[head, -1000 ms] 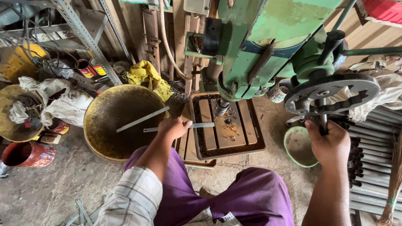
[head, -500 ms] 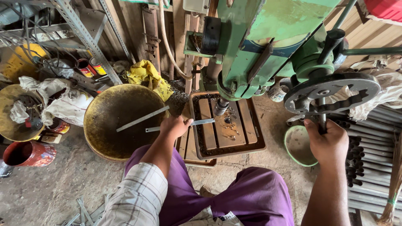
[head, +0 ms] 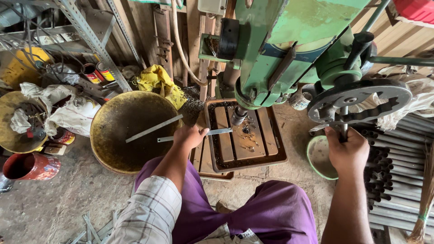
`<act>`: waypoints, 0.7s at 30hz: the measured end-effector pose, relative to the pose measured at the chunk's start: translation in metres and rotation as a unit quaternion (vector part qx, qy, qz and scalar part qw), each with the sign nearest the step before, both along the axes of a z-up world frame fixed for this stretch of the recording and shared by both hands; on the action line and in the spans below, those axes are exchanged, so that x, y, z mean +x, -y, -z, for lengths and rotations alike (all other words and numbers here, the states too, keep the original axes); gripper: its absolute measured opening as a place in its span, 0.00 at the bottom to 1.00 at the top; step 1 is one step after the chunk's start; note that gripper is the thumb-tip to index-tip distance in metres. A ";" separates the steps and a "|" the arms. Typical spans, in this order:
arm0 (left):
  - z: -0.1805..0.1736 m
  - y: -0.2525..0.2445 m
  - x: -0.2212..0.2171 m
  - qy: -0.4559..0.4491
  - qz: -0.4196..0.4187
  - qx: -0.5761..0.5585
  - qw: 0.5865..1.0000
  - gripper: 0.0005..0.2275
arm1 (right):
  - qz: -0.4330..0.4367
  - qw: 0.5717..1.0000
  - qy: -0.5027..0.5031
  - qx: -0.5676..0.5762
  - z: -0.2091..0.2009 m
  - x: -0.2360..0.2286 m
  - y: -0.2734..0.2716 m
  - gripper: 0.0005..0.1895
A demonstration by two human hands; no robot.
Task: The person operates a drill press to drill holes into small metal bars. They hold each bar with one hand and turn the drill press handle with the other to lower the drill bit. After drilling, the person places the finished bars into a nearby metal bowl.
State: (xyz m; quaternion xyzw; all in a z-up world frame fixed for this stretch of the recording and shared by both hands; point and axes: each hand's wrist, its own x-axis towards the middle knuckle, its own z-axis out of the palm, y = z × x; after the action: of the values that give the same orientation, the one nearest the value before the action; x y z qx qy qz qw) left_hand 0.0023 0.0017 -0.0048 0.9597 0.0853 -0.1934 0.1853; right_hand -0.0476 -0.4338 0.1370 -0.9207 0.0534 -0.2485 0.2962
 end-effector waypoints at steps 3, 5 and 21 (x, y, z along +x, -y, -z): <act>0.005 -0.001 0.001 0.020 0.000 0.003 1.000 0.29 | -0.008 0.999 0.031 -0.011 0.016 0.011 0.004 0.15; 0.007 -0.001 0.001 0.033 0.003 0.003 0.999 0.29 | -0.003 0.998 0.054 -0.019 0.031 0.021 0.004 0.18; 0.012 -0.002 -0.005 0.075 0.055 -0.071 0.993 0.16 | -0.013 0.987 0.159 -0.024 0.047 0.035 -0.003 0.15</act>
State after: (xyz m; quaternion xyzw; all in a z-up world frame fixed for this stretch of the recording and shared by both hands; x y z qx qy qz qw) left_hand -0.0031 0.0035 -0.0165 0.9593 0.0044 -0.1359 0.2476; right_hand -0.0121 -0.4312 0.0897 -0.8768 -0.0125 -0.3889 0.2824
